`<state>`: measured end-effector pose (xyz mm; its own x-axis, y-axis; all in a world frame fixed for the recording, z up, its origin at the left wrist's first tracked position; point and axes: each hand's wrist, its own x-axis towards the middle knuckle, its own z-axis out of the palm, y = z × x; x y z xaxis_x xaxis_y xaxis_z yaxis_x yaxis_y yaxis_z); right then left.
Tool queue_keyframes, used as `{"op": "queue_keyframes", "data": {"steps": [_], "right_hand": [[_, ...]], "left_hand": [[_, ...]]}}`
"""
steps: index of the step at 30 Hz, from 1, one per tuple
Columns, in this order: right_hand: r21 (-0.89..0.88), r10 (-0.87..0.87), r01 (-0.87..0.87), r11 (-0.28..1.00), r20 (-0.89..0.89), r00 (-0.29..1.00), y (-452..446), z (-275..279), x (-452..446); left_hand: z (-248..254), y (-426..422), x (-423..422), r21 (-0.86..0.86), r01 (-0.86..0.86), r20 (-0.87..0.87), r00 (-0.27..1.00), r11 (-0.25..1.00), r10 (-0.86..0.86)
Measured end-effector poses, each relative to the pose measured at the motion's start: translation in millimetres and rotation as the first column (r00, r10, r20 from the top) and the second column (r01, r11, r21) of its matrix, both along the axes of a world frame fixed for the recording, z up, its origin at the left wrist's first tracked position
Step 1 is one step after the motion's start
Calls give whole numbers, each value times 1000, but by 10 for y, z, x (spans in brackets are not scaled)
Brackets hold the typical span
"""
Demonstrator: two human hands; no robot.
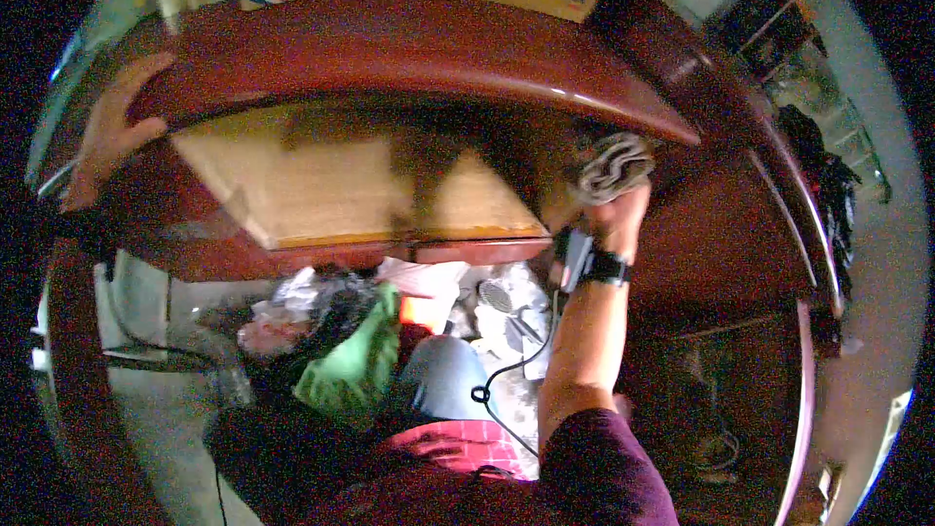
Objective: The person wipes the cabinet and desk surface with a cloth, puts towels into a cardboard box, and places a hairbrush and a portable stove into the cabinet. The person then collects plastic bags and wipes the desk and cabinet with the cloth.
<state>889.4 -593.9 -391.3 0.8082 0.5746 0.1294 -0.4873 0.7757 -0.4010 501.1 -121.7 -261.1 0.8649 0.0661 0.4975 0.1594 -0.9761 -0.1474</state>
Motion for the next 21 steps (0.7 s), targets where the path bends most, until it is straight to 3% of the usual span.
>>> {"op": "queue_keyframes", "data": {"steps": [2,3,5,6,7,9,10,11,12,13,14,15,16,17,18,19,21], "right_hand": [[-304,-410,405,862,51,911,267,340,-151],[-216,-140,255,943,439,888,-35,-137,542],[-280,-252,411,867,465,848,189,-106,276],[-179,-262,302,936,219,940,431,66,-118],[-229,-310,365,902,242,919,661,228,-566],[-199,-155,231,952,336,929,1087,212,-1014],[-353,-283,414,839,366,886,1343,241,-1289],[-367,-195,356,859,409,891,1569,175,-1444],[-348,-145,241,906,279,949,1823,218,-1702],[-296,-56,150,943,304,951,1977,485,-2112],[-380,-6,103,919,246,969,2269,429,-2263],[-366,63,63,929,321,945,2536,307,-2388],[-320,211,-147,936,174,962,2790,279,-2572],[-265,210,-129,955,302,930,2674,541,-2864],[-275,46,38,961,292,955,3028,400,-2941],[-364,164,-49,930,293,942,2983,470,-2988],[-461,262,-17,887,472,842,2808,427,-3021]], "left_hand": [[42,-162,20,-17,-50,30,998,999,51],[52,-177,32,-32,-46,37,998,998,48],[24,-179,-27,-32,-59,54,997,998,61],[14,-169,-32,-19,-52,64,997,998,53],[50,-178,-13,-6,-26,70,997,1000,27],[95,-224,5,6,-8,72,997,1000,7],[86,-235,4,1,-9,64,998,1000,9],[52,-210,14,28,-40,75,996,999,38],[47,-222,34,40,-26,84,996,999,22],[55,-223,26,21,-28,83,996,999,26],[63,-221,5,4,-34,80,996,999,33],[76,-244,0,-32,-56,64,996,998,58],[103,-259,-26,-15,-46,72,996,999,47],[114,-277,-32,-31,-58,65,996,998,60],[109,-297,-16,-51,-63,58,996,997,66],[88,-241,-1,-13,-71,60,996,997,71],[114,-294,-1,-60,-49,62,997,997,52]]}}
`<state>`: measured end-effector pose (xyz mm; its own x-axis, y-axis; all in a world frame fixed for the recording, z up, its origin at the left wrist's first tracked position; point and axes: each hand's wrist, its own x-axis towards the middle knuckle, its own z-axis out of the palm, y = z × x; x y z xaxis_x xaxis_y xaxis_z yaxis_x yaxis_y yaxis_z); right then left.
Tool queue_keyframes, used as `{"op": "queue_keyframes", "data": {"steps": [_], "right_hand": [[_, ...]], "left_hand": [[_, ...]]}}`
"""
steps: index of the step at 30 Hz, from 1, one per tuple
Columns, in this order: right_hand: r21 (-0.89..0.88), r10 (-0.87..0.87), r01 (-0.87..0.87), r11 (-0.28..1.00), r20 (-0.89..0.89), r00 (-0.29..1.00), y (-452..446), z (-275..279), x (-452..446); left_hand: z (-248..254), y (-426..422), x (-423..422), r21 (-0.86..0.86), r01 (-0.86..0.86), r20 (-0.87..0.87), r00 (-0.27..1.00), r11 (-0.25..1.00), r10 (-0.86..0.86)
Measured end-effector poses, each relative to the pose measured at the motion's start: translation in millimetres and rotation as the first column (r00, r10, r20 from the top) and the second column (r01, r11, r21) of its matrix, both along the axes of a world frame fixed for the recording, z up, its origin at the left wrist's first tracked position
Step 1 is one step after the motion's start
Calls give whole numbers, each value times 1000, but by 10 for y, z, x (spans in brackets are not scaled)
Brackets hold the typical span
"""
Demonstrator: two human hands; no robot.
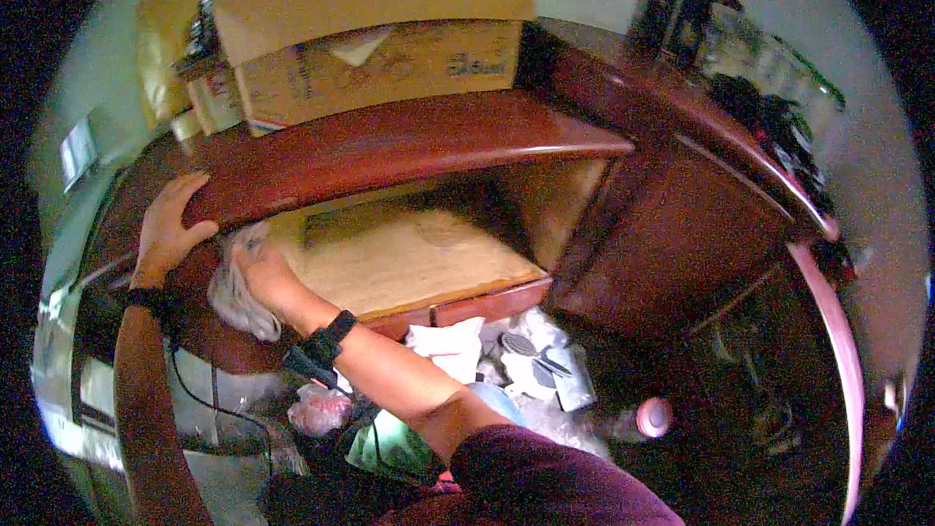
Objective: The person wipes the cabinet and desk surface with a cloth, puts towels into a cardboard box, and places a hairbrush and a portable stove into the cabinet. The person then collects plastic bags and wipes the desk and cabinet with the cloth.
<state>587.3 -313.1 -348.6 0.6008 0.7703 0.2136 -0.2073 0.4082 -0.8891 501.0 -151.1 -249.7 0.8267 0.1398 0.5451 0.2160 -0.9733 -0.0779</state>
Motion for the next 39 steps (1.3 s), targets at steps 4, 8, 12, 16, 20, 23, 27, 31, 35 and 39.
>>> {"op": "queue_keyframes", "data": {"steps": [4,8,12,16,20,23,27,31,35,39], "right_hand": [[-359,170,-25,933,378,910,-1158,265,530],[-193,-183,450,872,724,666,-2402,697,1227],[-117,-186,728,676,928,322,-2734,1325,1770],[194,-83,832,520,981,-177,-2608,1572,1873],[359,-31,820,446,922,-386,-2622,1697,2216],[131,327,946,295,917,-229,-2459,1167,2887],[-116,234,938,327,971,38,-2578,1311,2898],[-182,187,930,319,974,126,-2830,1321,3024],[-127,12,925,359,991,132,-3360,1226,2945],[-133,118,978,164,986,114,-3616,1122,2643]], "left_hand": [[28,-54,-23,-33,6,17,1000,999,-5],[53,-102,-30,-52,3,-3,1000,999,-3],[0,-67,6,-63,-14,7,1000,998,14],[12,-58,-9,-52,-39,12,999,998,39],[41,-116,19,-120,-37,1,999,992,38],[-5,-57,39,-75,-31,25,999,997,33],[-30,-30,11,-13,-1,44,999,1000,2],[6,-72,8,-92,-5,27,1000,996,7],[35,-92,-18,-80,-13,24,1000,997,15],[11,-25,-16,-86,-1,27,1000,996,3]]}}
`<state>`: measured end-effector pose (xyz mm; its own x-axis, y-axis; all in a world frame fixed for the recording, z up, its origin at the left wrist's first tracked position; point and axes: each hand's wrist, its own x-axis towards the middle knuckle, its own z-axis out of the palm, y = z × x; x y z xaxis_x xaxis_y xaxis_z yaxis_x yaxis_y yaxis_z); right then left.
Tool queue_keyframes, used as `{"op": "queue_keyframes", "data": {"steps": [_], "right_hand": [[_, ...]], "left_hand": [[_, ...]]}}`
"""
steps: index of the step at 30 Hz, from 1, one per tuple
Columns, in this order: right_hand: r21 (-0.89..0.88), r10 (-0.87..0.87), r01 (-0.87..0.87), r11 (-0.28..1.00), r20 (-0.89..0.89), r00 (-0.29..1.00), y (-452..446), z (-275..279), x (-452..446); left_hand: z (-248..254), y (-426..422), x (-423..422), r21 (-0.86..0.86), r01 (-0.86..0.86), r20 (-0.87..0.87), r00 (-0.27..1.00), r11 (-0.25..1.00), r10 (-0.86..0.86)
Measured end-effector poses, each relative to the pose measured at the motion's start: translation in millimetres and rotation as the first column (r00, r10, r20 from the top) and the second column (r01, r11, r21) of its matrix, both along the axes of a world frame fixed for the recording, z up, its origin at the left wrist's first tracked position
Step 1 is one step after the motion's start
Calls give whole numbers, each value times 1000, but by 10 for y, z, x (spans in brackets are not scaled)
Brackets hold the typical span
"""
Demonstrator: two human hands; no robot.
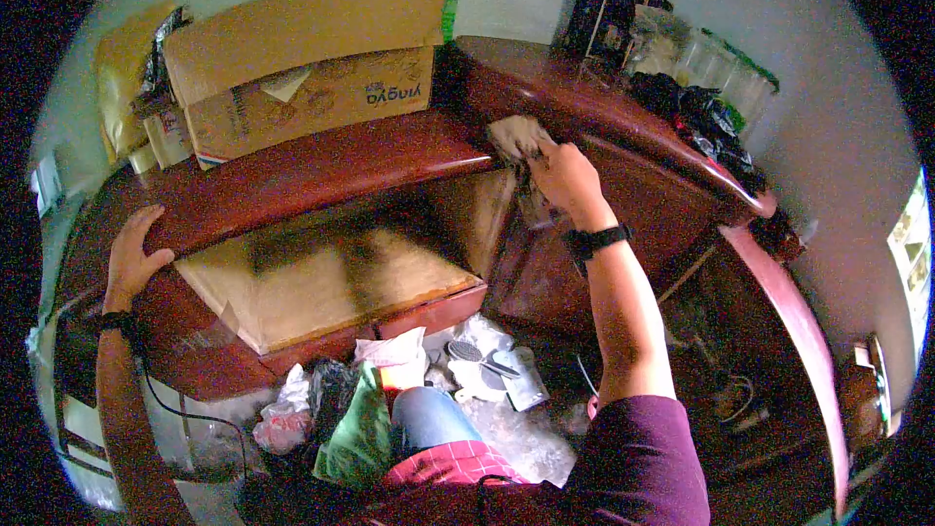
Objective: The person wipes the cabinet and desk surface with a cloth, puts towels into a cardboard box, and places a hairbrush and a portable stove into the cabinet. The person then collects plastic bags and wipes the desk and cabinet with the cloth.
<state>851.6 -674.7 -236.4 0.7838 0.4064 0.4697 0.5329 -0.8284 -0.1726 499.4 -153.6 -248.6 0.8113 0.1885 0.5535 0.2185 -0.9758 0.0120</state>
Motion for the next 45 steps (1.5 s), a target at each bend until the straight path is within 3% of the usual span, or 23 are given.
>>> {"op": "queue_keyframes", "data": {"steps": [2,6,8,11,12,14,16,18,20,24,27,28,30,31,33,35,37,38,40,41,42,44,45], "right_hand": [[-109,-131,134,985,33,991,-180,-113,-70],[-279,-130,121,953,-15,991,-509,-127,-358],[-298,-68,85,951,68,995,-526,-23,-570],[-168,180,-115,979,455,872,-254,184,-619],[-175,179,-119,977,384,906,-57,350,-661],[-212,284,-201,956,520,806,344,392,-377],[-260,229,-118,958,454,861,805,351,-112],[-319,250,-91,943,503,827,1103,247,334],[-310,90,30,950,366,926,1344,283,486],[-436,62,40,899,217,974,1398,449,368],[-331,143,-76,941,182,973,1220,478,207],[-286,30,-2,958,94,995,1188,428,398],[-438,142,-82,895,105,984,930,326,676],[-306,51,-22,952,85,995,827,216,768],[-387,139,-81,919,126,982,522,174,740],[-211,-16,48,976,152,988,282,201,132],[-251,-156,185,950,132,979,-46,37,-176],[-339,-221,218,915,31,975,-281,-59,-155],[-306,-121,96,947,-64,991,-722,-147,-329],[-303,-173,140,943,-85,981,-810,-48,-573],[-215,-155,141,966,-51,987,-897,33,-716],[243,9,30,970,-155,988,-798,414,-1124],[256,-16,1,967,56,998,-844,474,-1063]], "left_hand": [[12,-5,-18,-16,12,-3,1000,1000,-12],[11,-16,-10,1,-17,-11,1000,1000,17],[39,-50,-7,-10,-9,-2,1000,1000,9],[34,-72,-5,-28,1,-8,1000,1000,-1],[22,-67,6,-37,-5,3,1000,999,5],[-25,15,2,-20,9,12,1000,1000,-8],[-43,-4,15,-5,6,26,1000,1000,-6],[-10,-30,2,-9,-30,-15,999,1000,30],[0,-65,-13,-18,-40,-10,999,999,40],[-19,-41,-17,-24,-16,-21,1000,1000,16],[8,-99,-30,-38,-22,-23,999,999,22],[9,-87,-42,-41,-40,-21,999,998,39],[-8,-39,-40,-13,-27,-23,999,1000,27],[-5,-24,-51,-21,-38,-23,999,999,37],[-19,-9,-40,-12,-15,-8,1000,1000,15],[-21,-1,-37,-18,-14,-8,1000,1000,14],[-8,6,-40,-20,-8,-1,1000,1000,8],[-5,5,-44,-16,-17,-7,1000,1000,17],[-27,-7,-27,-13,-16,-8,1000,1000,16],[-38,2,-30,19,-27,-7,1000,999,28],[-32,15,-35,54,-38,-14,999,998,39],[-3,14,-36,23,-29,-40,999,999,30],[-14,13,-18,-21,-33,-54,998,999,31]]}}
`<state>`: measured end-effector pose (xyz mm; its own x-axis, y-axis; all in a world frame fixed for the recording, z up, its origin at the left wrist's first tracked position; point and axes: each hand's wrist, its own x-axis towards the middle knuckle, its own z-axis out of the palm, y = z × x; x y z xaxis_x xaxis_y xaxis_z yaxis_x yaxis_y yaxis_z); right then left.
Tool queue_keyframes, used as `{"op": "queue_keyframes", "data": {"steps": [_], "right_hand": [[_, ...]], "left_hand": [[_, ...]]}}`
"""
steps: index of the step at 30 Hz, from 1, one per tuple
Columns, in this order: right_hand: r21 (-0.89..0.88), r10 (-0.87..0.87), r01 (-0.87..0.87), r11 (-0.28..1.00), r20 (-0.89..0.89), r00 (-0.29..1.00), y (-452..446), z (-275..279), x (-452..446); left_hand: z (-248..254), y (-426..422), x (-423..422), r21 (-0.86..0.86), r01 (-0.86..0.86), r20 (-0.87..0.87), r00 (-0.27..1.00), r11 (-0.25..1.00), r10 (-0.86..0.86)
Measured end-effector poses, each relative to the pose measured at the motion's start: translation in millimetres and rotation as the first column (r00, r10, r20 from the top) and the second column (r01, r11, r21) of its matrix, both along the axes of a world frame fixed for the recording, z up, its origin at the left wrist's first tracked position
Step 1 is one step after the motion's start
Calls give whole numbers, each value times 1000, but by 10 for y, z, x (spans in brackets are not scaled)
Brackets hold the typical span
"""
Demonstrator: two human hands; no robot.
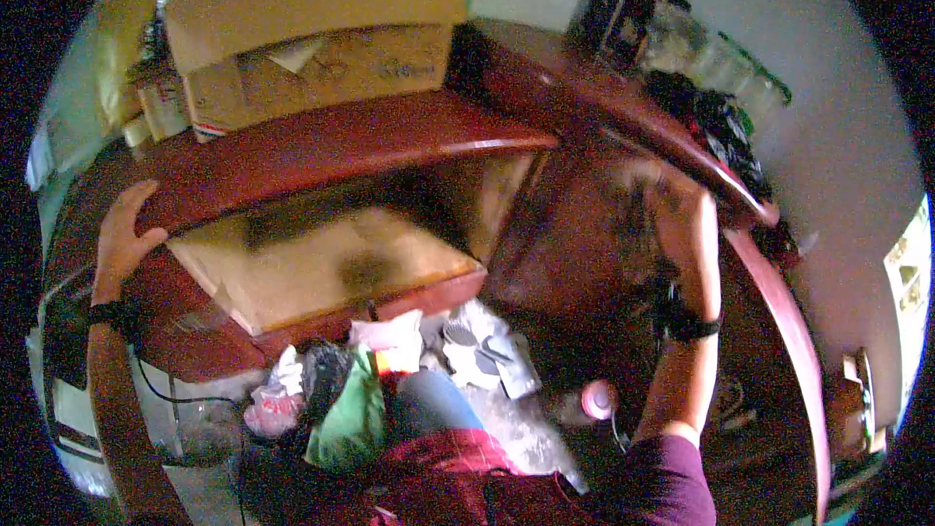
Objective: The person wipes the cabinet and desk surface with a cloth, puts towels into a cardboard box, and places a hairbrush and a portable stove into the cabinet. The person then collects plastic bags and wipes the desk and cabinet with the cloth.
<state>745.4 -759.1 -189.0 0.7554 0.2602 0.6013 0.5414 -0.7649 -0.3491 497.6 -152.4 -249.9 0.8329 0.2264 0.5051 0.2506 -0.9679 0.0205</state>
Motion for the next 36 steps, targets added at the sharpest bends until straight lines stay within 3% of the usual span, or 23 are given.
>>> {"op": "queue_keyframes", "data": {"steps": [1,4,7,9,13,15,17,20,21,22,23,24,26,28,30,31,32,33,34,36], "right_hand": [[0,-21,22,1000,206,978,-32,81,111],[-75,-170,237,969,497,851,181,451,476],[-229,-195,368,901,545,815,434,563,1021],[-402,-73,383,831,605,793,308,470,1732],[-454,-175,406,793,469,866,293,380,2157],[-447,-229,429,785,435,871,277,416,2324],[-437,-289,458,774,401,870,289,460,2508],[-398,-383,514,760,364,849,357,541,2592],[-333,-292,451,828,432,854,398,538,2565],[-279,-70,311,909,633,771,467,443,2341],[-257,121,151,955,798,590,572,359,2038],[-263,131,140,955,793,595,621,249,1821],[-98,17,189,977,921,389,673,-103,1499],[-107,73,-8,994,618,782,610,-834,1348],[-349,455,-349,870,292,841,1161,-1691,617],[-284,453,-495,821,-204,868,1350,-2208,428],[-213,281,-493,844,-608,742,1539,-2725,240],[243,687,-721,649,-595,418,1572,-3467,278],[-221,248,-802,555,-876,414,1687,-3676,186],[-206,280,-780,591,-855,437,1739,-4294,34]], "left_hand": [[-35,46,16,-14,22,-32,999,1000,-23],[-132,156,29,58,4,-26,1000,998,-3],[-109,223,13,64,42,-16,999,997,-41],[-107,174,25,38,56,-1,998,998,-56],[-99,233,48,145,-11,-63,998,989,20],[-143,276,73,84,56,-26,998,995,-54],[-205,308,115,63,12,-13,1000,998,-11],[-182,313,128,29,-51,-133,990,998,54],[-129,98,146,36,-44,-111,993,998,48],[-84,-33,168,42,-31,-86,996,999,35],[-62,-30,167,44,-44,-96,994,998,48],[-75,-14,174,57,-39,-92,995,998,44],[-92,-18,180,87,-41,-82,995,995,49],[-87,-61,180,59,-75,-75,994,995,80],[-119,-23,210,79,-92,-73,992,993,98],[-129,-26,235,70,-74,-74,994,995,79],[-117,-101,240,6,-65,-76,995,998,66],[-102,-154,269,-55,-57,-79,995,997,53],[-102,-142,298,-64,-40,-81,996,997,35],[-104,-78,327,-98,-38,-129,991,995,25]]}}
